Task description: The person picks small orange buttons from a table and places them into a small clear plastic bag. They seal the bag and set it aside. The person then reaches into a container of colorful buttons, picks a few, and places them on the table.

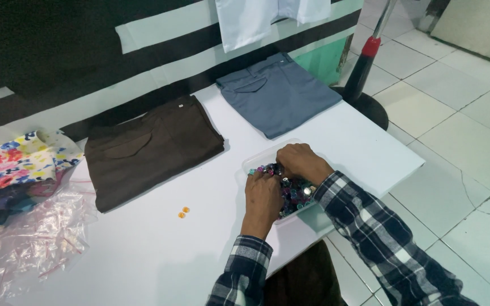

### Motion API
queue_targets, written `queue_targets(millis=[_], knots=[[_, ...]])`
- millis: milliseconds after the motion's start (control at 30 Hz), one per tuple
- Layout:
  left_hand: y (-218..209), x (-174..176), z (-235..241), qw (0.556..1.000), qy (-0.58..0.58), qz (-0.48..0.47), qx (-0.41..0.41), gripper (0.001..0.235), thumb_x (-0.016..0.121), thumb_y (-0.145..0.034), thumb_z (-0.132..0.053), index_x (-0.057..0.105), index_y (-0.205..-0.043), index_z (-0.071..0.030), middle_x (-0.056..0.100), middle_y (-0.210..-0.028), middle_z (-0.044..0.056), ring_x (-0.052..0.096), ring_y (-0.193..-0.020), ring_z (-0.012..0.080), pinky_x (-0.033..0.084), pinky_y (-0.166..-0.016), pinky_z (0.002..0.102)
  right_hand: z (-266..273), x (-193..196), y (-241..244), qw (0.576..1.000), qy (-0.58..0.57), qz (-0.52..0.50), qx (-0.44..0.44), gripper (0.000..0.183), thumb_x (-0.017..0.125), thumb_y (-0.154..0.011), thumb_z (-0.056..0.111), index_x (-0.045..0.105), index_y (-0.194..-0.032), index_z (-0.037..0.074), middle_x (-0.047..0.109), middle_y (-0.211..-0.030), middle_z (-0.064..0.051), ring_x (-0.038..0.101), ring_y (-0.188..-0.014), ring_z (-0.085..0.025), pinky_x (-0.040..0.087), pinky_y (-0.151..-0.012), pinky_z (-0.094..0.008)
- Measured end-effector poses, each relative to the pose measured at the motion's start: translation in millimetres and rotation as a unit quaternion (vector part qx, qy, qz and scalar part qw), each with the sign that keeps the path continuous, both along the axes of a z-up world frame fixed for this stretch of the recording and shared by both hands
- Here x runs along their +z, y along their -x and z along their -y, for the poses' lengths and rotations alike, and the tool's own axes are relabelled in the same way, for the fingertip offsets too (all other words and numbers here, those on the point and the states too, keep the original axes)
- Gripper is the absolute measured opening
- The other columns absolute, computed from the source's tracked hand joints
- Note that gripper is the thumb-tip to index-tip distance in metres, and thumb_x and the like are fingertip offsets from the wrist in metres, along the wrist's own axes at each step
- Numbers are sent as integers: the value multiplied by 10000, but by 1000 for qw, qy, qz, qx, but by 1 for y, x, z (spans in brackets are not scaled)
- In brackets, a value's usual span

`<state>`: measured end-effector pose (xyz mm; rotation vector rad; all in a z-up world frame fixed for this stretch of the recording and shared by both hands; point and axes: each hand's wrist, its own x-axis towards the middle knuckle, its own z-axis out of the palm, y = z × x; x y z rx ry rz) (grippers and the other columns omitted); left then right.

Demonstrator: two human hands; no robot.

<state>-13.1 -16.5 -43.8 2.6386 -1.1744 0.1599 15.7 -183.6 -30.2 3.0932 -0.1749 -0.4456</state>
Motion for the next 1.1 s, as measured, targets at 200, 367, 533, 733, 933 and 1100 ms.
queue_targets(millis=[200,367,533,733,933,1100], knots=[[-1,-3,2,1000,-2,-9,9,265,619,-866,-74,766,-1081,-123,761,-934,102,671,-1011,290,438,-832,343,3,-28,-9,996,40,53,60,184,725,-789,159,760,-938,56,752,-871,-177,739,-916,-373,588,-806,-495],[-7,-12,7,999,-3,-31,25,308,607,-896,-72,706,-1185,-107,755,-1011,121,677,-1055,307,458,-912,372,-13,51,30,997,-73,36,10,219,678,-843,136,750,-1026,39,751,-998,-206,700,-1046,-416,558,-902,-516],[-2,16,-1,990,61,-116,45,354,571,-936,-45,609,-1286,-83,735,-1068,176,670,-1097,360,458,-1025,432,-1,72,46,964,-254,43,-56,226,676,-866,166,765,-1052,73,755,-1058,-207,674,-1102,-429,518,-949,-530],[1,36,-1,953,189,-226,65,331,670,-909,-150,672,-1237,-112,756,-1065,101,698,-1052,364,511,-966,499,8,61,50,928,-366,27,-68,174,692,-880,175,801,-986,90,769,-905,-162,711,-834,-285,539,-825,-438],[-6,23,0,950,188,-238,76,314,699,-889,-245,700,-1200,-203,762,-1029,31,709,-1032,327,512,-978,476,19,43,44,909,-410,2,-77,176,649,-899,144,812,-933,86,760,-823,-93,690,-707,-173,547,-700,-324],[-6,25,-1,950,189,-239,67,357,680,-900,-202,674,-1257,-184,764,-1075,38,699,-1066,319,498,-1011,497,26,39,43,892,-447,-4,-74,227,622,-936,153,809,-1032,67,737,-774,-86,672,-674,-154,518,-614,-272]])
